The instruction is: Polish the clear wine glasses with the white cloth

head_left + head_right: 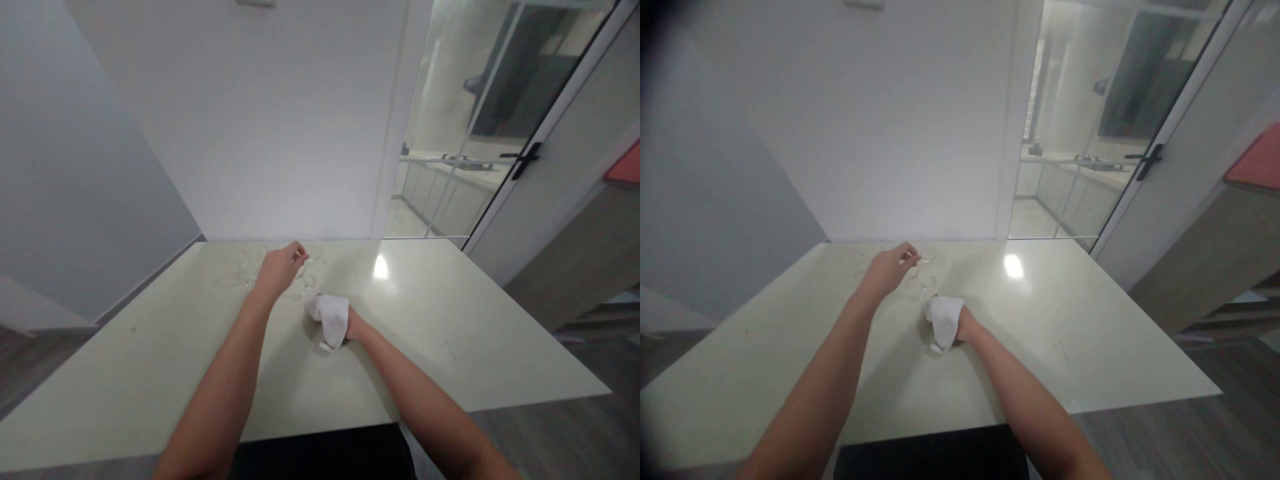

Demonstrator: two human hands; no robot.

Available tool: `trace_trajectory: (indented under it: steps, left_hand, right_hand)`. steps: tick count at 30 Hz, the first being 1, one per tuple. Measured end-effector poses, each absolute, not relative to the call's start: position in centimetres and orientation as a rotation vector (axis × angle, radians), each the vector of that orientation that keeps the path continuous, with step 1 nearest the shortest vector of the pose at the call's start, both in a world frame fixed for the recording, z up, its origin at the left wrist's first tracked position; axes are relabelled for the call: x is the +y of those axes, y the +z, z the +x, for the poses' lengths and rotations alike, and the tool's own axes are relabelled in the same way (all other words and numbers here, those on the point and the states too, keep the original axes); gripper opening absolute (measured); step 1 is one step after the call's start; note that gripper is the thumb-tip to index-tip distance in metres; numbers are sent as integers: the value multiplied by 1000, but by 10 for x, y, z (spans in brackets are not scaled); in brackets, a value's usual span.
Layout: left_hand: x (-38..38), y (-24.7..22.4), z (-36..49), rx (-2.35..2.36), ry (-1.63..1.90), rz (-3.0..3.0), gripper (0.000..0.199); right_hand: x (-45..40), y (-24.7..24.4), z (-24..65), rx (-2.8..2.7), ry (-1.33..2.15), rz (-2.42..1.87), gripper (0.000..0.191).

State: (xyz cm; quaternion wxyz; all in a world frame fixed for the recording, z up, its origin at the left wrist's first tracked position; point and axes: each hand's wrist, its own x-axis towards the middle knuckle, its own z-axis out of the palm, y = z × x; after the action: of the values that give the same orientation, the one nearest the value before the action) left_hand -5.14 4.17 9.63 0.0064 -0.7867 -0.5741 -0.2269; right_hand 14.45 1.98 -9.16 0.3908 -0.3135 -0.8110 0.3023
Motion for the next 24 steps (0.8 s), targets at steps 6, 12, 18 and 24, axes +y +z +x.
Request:
trace_trajectory:
  steps: [6, 12, 18, 24]
  left_hand:
    - [43, 91, -131, -1875, -303, -2354, 30]
    - [68, 83, -170, -1804, -27, -2502, 29]
    - [70, 93, -179, -1798, 39, -2626, 32]
    - [58, 114, -171, -1772, -39, -2522, 56]
  right_hand:
    - [18, -85, 146, -2123, 714, -815, 49]
    - [20, -88, 145, -2135, 710, -838, 46]
    - [22, -94, 146, -2104, 714, -812, 48]
    - [20, -93, 146, -2091, 729, -822, 45]
